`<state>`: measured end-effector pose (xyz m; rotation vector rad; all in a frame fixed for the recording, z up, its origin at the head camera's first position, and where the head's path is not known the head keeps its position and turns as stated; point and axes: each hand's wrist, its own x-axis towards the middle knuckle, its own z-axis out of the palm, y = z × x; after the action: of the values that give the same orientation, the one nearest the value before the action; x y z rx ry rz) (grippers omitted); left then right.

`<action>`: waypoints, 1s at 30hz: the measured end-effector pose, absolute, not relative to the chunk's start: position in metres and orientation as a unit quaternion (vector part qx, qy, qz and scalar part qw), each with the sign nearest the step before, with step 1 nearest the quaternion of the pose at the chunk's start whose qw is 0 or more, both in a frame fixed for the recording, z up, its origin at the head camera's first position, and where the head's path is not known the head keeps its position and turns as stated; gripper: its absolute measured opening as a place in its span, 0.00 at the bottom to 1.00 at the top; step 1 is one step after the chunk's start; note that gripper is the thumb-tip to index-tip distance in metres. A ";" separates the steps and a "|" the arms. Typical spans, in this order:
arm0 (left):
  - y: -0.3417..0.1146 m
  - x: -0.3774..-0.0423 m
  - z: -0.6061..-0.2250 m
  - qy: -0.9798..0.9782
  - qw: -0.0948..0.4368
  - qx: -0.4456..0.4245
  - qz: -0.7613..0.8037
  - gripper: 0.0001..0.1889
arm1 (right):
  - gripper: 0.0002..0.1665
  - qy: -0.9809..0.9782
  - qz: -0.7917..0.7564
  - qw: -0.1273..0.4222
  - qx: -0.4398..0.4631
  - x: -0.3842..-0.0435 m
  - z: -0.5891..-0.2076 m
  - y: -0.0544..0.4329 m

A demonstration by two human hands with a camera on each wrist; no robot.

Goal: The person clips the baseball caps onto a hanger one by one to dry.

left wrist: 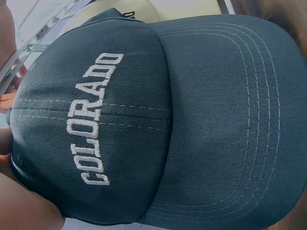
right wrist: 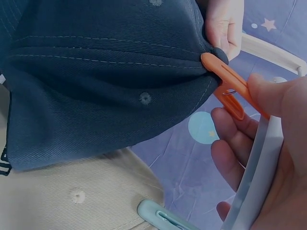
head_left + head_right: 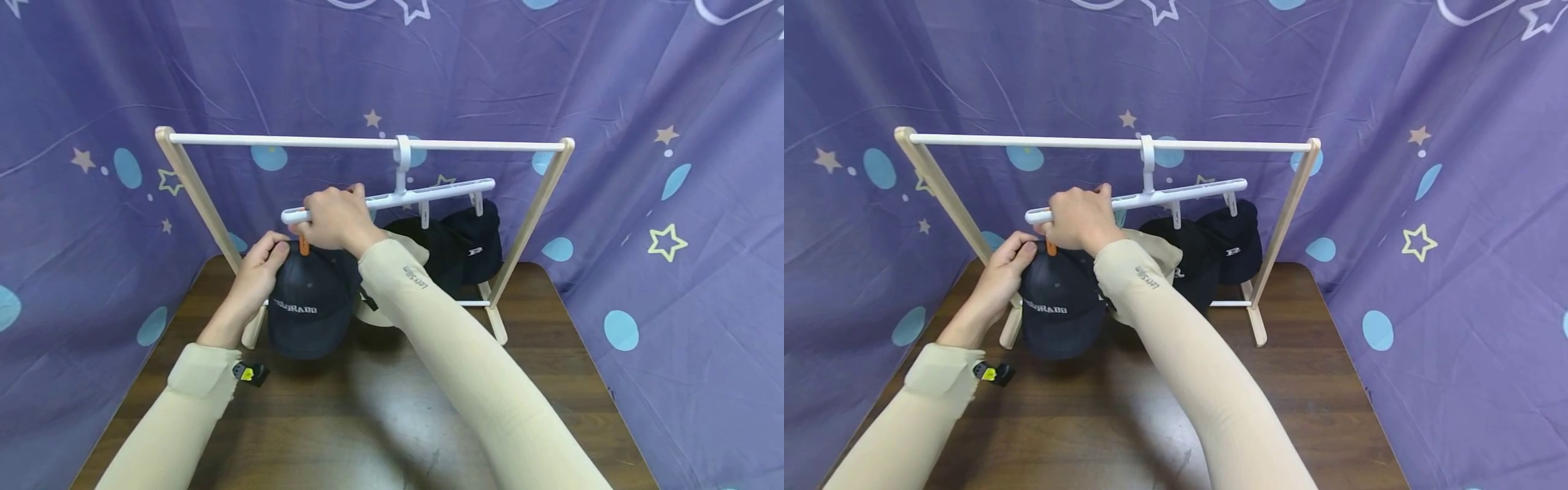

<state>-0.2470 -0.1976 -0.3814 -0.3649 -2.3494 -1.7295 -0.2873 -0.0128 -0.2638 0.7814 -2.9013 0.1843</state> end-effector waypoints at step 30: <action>-0.200 -0.251 -0.385 -0.811 0.123 -0.117 -0.559 0.17 | 0.22 -0.964 0.046 0.081 0.248 -0.289 -0.269 -0.013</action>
<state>-0.2513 -0.2002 -0.3853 -0.3417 -2.3670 -1.6310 -0.2890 -0.0128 -0.2694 0.7421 -2.8815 0.1366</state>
